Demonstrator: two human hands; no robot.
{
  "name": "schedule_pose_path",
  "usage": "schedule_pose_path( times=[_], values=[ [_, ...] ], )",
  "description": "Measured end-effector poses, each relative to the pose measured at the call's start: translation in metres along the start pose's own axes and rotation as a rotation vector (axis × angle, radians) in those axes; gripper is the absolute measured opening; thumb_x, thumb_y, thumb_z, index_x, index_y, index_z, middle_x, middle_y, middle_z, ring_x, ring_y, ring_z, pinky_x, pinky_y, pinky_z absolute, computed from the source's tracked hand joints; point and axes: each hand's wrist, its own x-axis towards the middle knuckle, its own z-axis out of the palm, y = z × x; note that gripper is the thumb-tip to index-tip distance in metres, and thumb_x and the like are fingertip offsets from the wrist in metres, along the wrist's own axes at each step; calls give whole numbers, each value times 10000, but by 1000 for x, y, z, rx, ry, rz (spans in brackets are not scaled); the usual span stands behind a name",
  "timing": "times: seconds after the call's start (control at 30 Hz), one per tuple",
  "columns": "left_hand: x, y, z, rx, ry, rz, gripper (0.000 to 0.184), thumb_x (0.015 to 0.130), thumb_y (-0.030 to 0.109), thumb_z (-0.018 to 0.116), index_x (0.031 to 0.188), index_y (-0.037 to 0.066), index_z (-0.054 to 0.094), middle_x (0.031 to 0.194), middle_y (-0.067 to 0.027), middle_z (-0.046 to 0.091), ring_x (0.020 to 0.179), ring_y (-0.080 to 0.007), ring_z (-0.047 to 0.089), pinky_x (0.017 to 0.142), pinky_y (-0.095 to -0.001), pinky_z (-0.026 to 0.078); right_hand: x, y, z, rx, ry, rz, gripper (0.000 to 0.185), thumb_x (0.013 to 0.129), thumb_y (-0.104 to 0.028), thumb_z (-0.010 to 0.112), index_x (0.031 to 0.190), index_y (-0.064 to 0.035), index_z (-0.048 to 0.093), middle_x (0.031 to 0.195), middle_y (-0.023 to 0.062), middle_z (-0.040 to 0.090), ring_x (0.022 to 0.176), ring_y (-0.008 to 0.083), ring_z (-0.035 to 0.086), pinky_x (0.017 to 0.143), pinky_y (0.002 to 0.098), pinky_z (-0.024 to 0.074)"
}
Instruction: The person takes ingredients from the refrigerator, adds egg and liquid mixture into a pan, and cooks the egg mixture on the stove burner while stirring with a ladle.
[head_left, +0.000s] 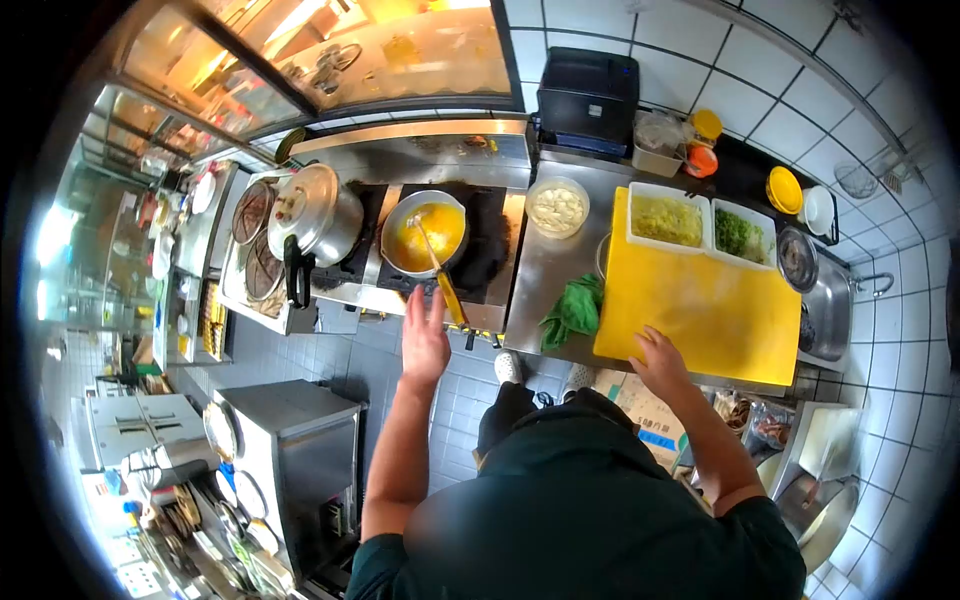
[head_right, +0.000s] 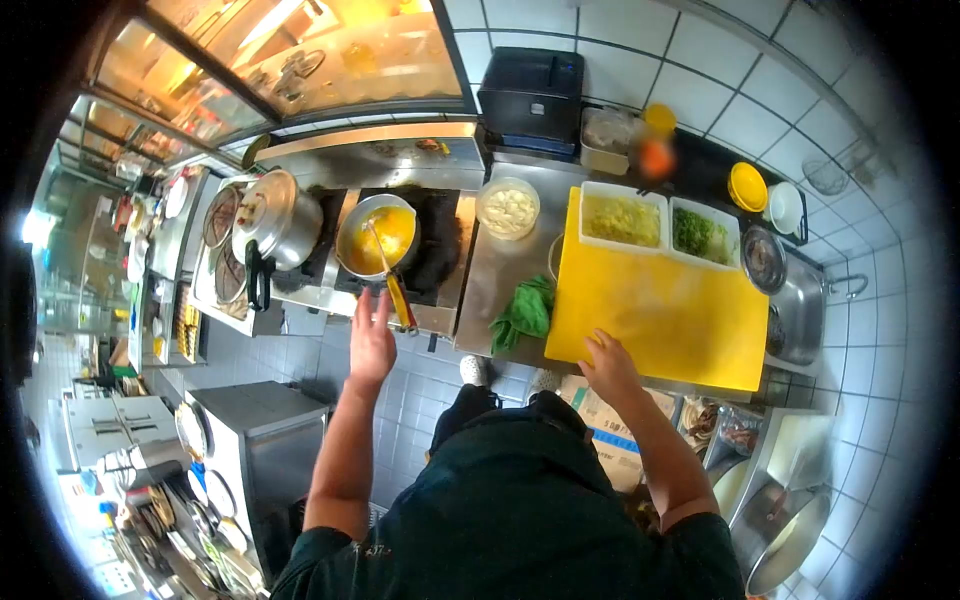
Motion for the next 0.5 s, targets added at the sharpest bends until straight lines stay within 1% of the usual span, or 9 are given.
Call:
schedule_pose_path(
  times=[0.03, 0.07, 0.17, 0.2, 0.3, 0.33, 0.37, 0.43, 0.5],
  values=[
    [10, -8, 4, 89, -77, 93, 725, 801, -53, 548, 1506, 57, 420, 1514, -313, 369, 1345, -518, 414, 1139, -523, 380, 2, -2, -3, 17, -14, -14, 481, 881, -245, 718, 1298, -22, 627, 1386, 246, 556, 1287, 410, 523, 1077, 467, 441],
    [18, -13, 6, 209, -78, 183, 658, 820, -2, 569, 1464, 97, 477, 1490, -297, 404, 1301, -467, 482, 1091, -497, 437, 6, -8, -4, 25, -19, -33, 468, 890, -247, 710, 1290, -18, 629, 1373, 240, 567, 1275, 404, 533, 1074, 461, 443],
    [33, -35, 20, 161, -338, 169, 527, 848, 60, 585, 1372, 58, 529, 1402, -261, 482, 1198, -397, 567, 999, -463, 508, 29, -45, -4, 113, -25, -89, 430, 912, -247, 693, 1265, -8, 637, 1331, 226, 599, 1233, 394, 566, 1057, 444, 457],
    [36, -38, 21, 209, -273, 196, 327, 899, 90, 566, 1222, 40, 585, 1292, -253, 542, 1050, -375, 633, 888, -456, 560, 38, -63, -4, 182, -30, -113, 419, 915, -243, 691, 1257, -5, 639, 1316, 225, 609, 1214, 394, 578, 1046, 442, 465],
    [32, -51, 10, 237, -250, 326, 211, 895, 93, 585, 1100, 46, 594, 1167, -228, 576, 954, -369, 659, 793, -452, 580, 63, -106, 12, 407, -61, -200, 410, 921, -236, 699, 1250, 1, 640, 1259, 228, 640, 1139, 400, 624, 987, 431, 504],
    [30, -56, 1, 131, -199, 344, 141, 875, 70, 607, 1014, 47, 588, 1076, -208, 602, 865, -360, 673, 726, -445, 588, 71, -121, 19, 430, -97, -180, 414, 917, -232, 711, 1245, 11, 640, 1231, 232, 652, 1113, 392, 640, 952, 420, 520],
    [30, -54, -18, 97, -182, 343, 144, 868, 63, 618, 1009, 46, 593, 1053, -200, 607, 852, -358, 673, 720, -444, 587, 81, -133, 31, 416, -135, -192, 427, 925, -250, 704, 1247, 21, 634, 1201, 245, 663, 1114, 383, 644, 953, 420, 516],
    [24, -46, -63, 26, -160, 342, 152, 853, 49, 641, 999, 43, 603, 1007, -185, 619, 826, -354, 671, 710, -442, 586, 100, -156, 55, 512, -213, -111, 439, 936, -285, 688, 1242, 24, 631, 1162, 240, 680, 1057, 388, 667, 930, 429, 526],
    [15, -32, -110, -53, -151, 323, 141, 837, 59, 656, 951, 43, 575, 948, -175, 600, 793, -349, 670, 701, -445, 577, 122, -180, 75, 511, -294, -98, 442, 955, -323, 668, 1217, 31, 632, 1129, 236, 693, 1003, 402, 676, 902, 442, 534]
  ],
)
